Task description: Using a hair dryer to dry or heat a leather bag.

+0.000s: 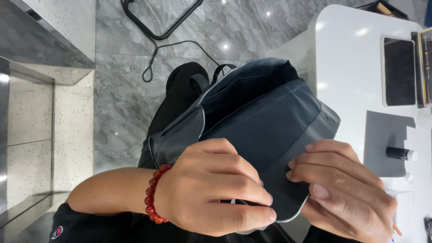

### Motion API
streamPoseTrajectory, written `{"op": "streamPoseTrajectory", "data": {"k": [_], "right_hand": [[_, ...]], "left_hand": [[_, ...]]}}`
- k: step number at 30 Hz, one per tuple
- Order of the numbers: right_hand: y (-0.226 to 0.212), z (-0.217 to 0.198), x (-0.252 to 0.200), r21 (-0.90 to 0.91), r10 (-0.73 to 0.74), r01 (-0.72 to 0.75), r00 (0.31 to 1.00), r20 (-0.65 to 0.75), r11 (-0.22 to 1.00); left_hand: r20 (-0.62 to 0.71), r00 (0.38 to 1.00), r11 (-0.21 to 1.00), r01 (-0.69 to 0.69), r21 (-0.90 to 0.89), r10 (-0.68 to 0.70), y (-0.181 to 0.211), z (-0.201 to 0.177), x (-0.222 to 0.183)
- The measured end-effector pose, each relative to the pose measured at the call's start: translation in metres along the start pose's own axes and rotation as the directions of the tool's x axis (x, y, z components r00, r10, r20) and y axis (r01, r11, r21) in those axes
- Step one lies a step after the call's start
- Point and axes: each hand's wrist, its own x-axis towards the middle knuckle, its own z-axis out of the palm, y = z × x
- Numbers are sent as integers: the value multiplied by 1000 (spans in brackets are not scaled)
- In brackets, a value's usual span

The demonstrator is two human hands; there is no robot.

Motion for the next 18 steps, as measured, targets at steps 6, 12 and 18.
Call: {"op": "streamPoseTrajectory", "data": {"k": [6,12,18], "right_hand": [[-2,-2,-3,44,21,-21,1000,-7,999],[0,-4,1,41,-15,14,1000,14,999],[0,-2,1,32,-38,38,999,4,999]], "left_hand": [[47,998,999,-30,-12,31,0,-3,1],[46,999,1000,-15,4,14,3,-1,0],[66,997,999,-27,30,25,4,-4,5]]}}
